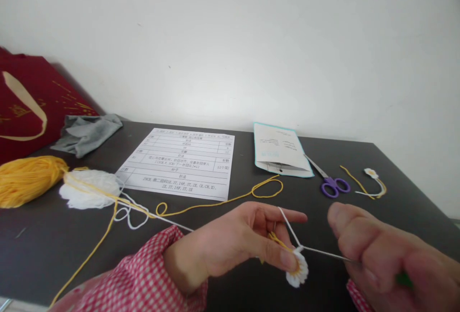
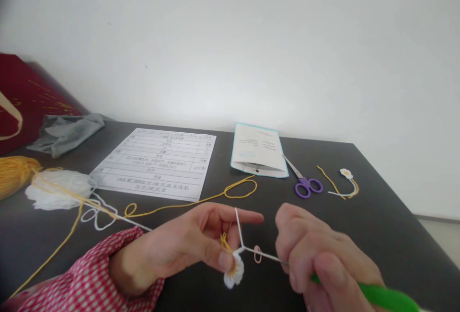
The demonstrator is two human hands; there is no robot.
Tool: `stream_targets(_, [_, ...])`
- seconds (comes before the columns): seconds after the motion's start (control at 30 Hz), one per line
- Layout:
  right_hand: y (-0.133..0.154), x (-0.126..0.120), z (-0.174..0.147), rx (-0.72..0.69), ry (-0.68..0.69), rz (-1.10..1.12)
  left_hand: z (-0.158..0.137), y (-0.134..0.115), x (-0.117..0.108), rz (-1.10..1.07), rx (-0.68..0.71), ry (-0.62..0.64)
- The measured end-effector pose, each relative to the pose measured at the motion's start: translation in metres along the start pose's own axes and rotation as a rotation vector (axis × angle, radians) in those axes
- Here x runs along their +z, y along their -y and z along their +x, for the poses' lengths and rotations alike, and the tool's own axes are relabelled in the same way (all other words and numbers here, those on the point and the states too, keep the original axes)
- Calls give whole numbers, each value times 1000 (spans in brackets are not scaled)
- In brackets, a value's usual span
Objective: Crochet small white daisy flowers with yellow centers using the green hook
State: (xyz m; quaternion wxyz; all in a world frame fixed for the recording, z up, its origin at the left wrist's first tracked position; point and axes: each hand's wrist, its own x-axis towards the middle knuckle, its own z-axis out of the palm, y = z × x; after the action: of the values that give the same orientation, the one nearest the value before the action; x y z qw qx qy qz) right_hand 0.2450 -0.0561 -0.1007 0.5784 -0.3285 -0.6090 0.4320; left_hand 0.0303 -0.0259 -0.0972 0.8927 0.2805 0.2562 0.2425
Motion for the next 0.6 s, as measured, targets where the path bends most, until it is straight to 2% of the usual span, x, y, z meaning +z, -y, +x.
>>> stream_targets(0.13, [1,22,24,197,-63,240,1,0,0,28,14,-22])
stream_targets(0.3, [-5,28,24,438,-89,410,4,3,6,-3,149,-188])
stream_targets(0.43, [-12,31,18,476,-119,407,6,6,11,21,229,-293])
stream_targets(0.6, [-17,35,16,462,-120,347,6,8,11,79,265,-326])
